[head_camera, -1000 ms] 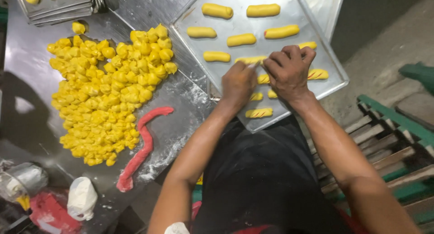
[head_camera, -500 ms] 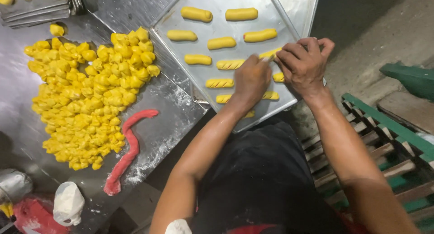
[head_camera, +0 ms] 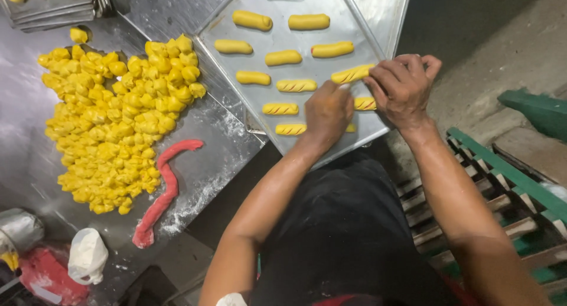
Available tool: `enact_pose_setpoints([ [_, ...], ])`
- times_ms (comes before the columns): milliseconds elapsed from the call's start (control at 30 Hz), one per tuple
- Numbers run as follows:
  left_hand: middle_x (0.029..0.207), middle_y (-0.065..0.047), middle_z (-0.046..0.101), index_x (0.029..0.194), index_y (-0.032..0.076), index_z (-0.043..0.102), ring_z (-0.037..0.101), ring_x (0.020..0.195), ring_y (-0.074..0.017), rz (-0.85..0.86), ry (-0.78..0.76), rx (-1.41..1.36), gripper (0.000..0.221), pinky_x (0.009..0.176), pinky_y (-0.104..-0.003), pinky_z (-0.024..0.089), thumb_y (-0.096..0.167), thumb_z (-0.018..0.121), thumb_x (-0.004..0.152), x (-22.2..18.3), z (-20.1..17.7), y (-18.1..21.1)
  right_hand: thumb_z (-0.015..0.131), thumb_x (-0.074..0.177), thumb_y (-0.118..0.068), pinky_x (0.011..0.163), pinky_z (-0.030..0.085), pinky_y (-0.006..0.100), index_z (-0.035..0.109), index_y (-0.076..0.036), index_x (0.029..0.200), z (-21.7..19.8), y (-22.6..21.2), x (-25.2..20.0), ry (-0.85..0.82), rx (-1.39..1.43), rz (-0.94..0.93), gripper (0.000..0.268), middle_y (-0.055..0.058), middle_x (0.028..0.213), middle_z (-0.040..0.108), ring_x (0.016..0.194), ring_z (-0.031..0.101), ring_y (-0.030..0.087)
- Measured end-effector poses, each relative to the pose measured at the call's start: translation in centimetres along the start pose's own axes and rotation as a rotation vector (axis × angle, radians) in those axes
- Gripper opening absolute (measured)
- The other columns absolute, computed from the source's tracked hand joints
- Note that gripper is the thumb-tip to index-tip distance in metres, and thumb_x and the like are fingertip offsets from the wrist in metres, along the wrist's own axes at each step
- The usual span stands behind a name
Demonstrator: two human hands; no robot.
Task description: Shaping multicolored dough into rolls, arranging them on a tray, and applying a wash with a brush.
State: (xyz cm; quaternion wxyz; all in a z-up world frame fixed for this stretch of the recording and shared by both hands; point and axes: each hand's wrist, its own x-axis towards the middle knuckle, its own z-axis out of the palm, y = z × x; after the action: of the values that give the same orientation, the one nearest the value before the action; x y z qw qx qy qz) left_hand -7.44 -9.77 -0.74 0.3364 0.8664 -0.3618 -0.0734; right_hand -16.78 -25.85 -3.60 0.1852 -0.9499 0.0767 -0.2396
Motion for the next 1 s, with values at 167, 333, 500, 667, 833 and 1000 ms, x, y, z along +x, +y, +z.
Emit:
enact_pose_setpoints([
  [167,0.087,-0.012,0.061,0.09,0.009,0.065,0.065,0.082,-0.0346,0.034,0.023,-0.005,0.007,0.071,-0.049,0.053,0.012,0.071,0.09,0.2,2.8,-1.1,0.086,0.1,-0.019,0.103,0.032,0.044,0.077,-0.012,0.102,-0.3,-0.1,-0.1,0.009,-0.021,0.018,0.012,-0.003,0.105,0.073,0.105,0.061,0.02],
  [333,0.087,-0.015,0.066,0.097,0.004,0.07,0.067,0.077,-0.0331,-0.092,-0.05,-0.01,0.013,0.066,-0.045,0.053,0.009,0.073,0.085,-3.7,-6.2,-2.2,0.078,0.103,-0.013,0.1,0.042,0.045,0.074,-0.009,0.113,-1.5,-0.3,-3.7,0.015,0.091,0.294,0.012,0.007,0.114,0.069,0.112,0.061,0.027],
  [500,0.082,-0.012,0.067,0.102,0.003,0.076,0.068,0.072,-0.0256,-0.231,0.088,0.01,0.013,0.066,-0.039,0.055,0.006,0.073,0.09,-6.1,-10.8,-4.0,0.065,0.11,-0.013,0.086,0.054,0.037,0.057,-0.004,0.137,-1.8,-1.9,-9.3,0.085,0.787,0.976,0.03,0.013,0.115,0.067,0.1,0.064,0.02],
  [667,0.082,-0.012,0.068,0.102,0.002,0.077,0.07,0.069,-0.023,-0.315,0.184,-0.025,0.014,0.065,-0.035,0.055,0.009,0.075,0.09,-6.8,-11.5,-5.0,0.057,0.103,-0.008,0.067,0.064,0.031,0.053,-0.006,0.137,-1.7,-1.2,-9.4,0.085,1.257,1.409,0.035,0.014,0.11,0.071,0.08,0.071,0.016],
  [833,0.085,-0.012,0.069,0.102,0.003,0.077,0.07,0.067,-0.0219,-0.322,0.129,-0.077,0.013,0.063,-0.035,0.055,0.008,0.075,0.09,-6.7,-13.2,-6.4,0.058,0.107,-0.003,0.069,0.064,0.024,0.06,-0.007,0.138,-3.8,1.4,-6.3,0.083,0.932,1.398,0.031,0.011,0.115,0.074,0.082,0.072,0.011],
  [1000,0.089,-0.013,0.069,0.106,0.003,0.075,0.07,0.076,-0.0254,-0.174,0.157,-0.066,0.014,0.069,-0.036,0.055,0.005,0.074,0.093,-5.7,-16.1,-8.4,0.065,0.105,0.002,0.083,0.057,0.038,0.056,0.004,0.14,-3.3,2.5,-6.7,0.132,0.357,0.827,0.036,0.017,0.125,0.067,0.103,0.067,0.024],
])
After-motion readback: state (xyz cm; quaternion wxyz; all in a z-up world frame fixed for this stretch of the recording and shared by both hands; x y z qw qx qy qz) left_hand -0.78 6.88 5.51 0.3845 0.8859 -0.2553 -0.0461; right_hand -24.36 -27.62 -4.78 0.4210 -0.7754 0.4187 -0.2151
